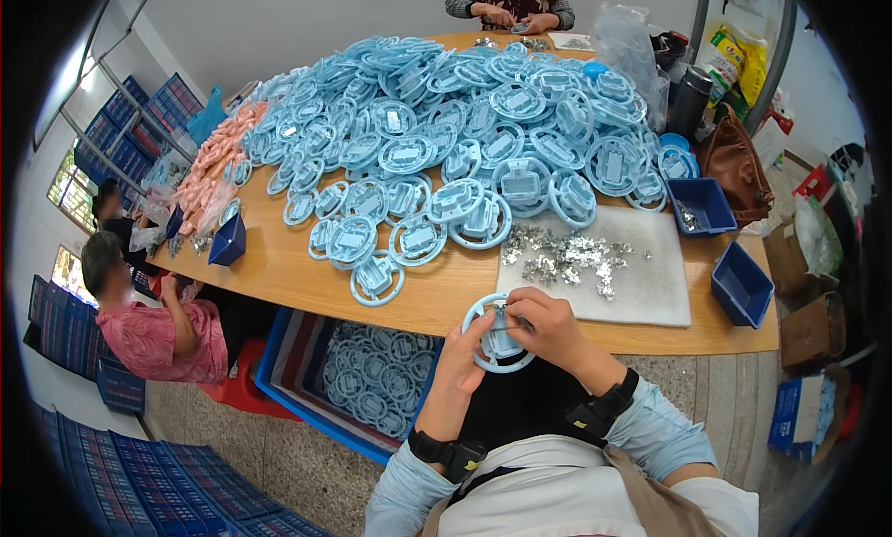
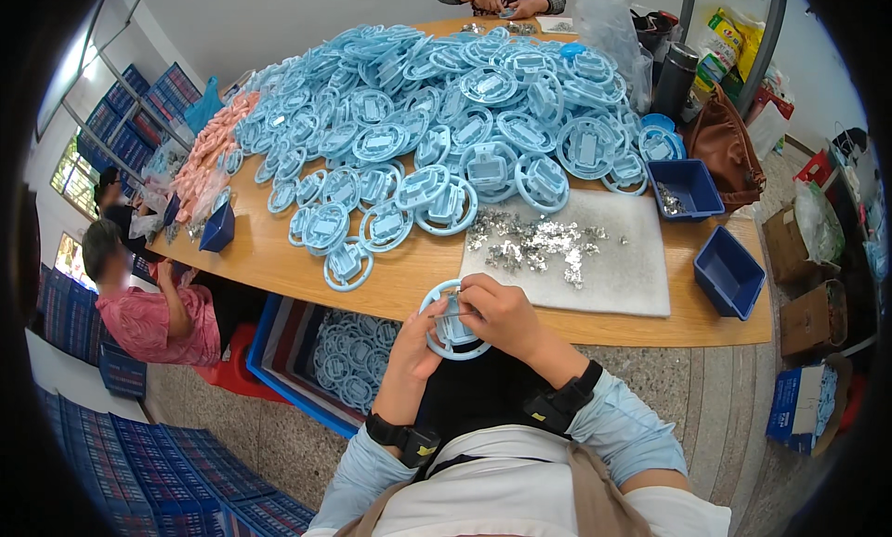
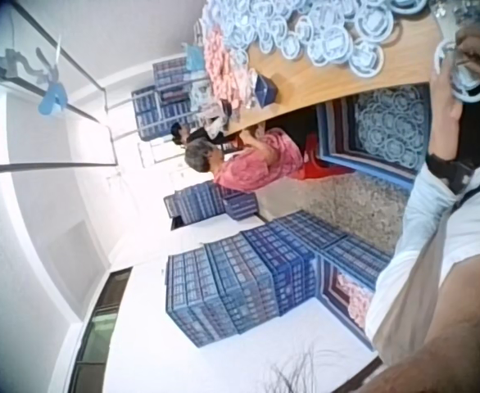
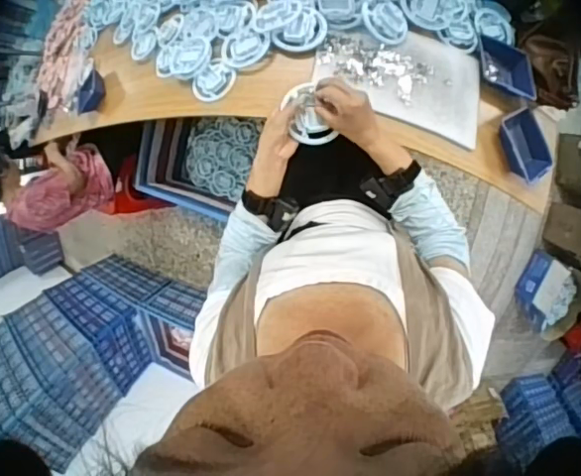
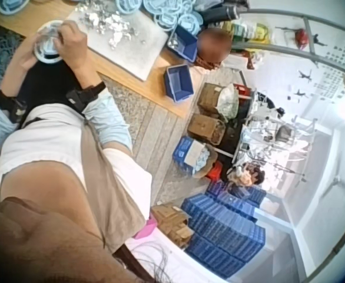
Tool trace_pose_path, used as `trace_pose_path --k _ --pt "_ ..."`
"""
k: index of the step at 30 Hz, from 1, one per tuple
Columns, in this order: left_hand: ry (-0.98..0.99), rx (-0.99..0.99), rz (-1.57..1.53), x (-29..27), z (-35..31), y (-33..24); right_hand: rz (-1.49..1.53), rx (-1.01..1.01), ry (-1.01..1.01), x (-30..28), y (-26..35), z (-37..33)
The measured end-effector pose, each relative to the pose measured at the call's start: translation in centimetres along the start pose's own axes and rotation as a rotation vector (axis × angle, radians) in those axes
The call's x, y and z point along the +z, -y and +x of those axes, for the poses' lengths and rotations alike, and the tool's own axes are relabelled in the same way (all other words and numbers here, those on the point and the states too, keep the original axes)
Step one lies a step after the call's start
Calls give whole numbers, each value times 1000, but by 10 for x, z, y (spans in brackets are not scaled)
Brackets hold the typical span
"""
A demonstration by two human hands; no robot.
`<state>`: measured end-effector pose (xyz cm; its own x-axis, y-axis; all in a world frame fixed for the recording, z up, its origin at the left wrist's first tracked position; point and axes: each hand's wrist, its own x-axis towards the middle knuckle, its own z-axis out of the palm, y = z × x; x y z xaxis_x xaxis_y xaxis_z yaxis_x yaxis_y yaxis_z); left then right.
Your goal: Assembling circular blue plastic housings by manually inserting small metal or plastic components into pre-molded slots.
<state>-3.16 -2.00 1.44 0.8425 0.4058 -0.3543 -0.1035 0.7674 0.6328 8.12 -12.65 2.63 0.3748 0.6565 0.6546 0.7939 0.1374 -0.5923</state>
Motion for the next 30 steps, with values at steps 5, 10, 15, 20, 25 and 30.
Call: trace_pose_path --k 5,10,15,20,25,30 --pt "-45 17 75 6 -1 -2 -147 -128 71 -6 4 -2" --pt "-57 0 96 1 0 4 -198 -187 153 -11 2 -7" --pt "-59 -30 120 -6 1 7 -144 -122 210 -17 3 -5" --pt "-42 -7 122 -8 2 11 179 235 152 -18 11 -4" --pt "-103 9 193 -7 2 13 61 249 139 -11 13 -15" --pt "-143 37 218 -8 0 15 186 465 124 -5 14 -17"
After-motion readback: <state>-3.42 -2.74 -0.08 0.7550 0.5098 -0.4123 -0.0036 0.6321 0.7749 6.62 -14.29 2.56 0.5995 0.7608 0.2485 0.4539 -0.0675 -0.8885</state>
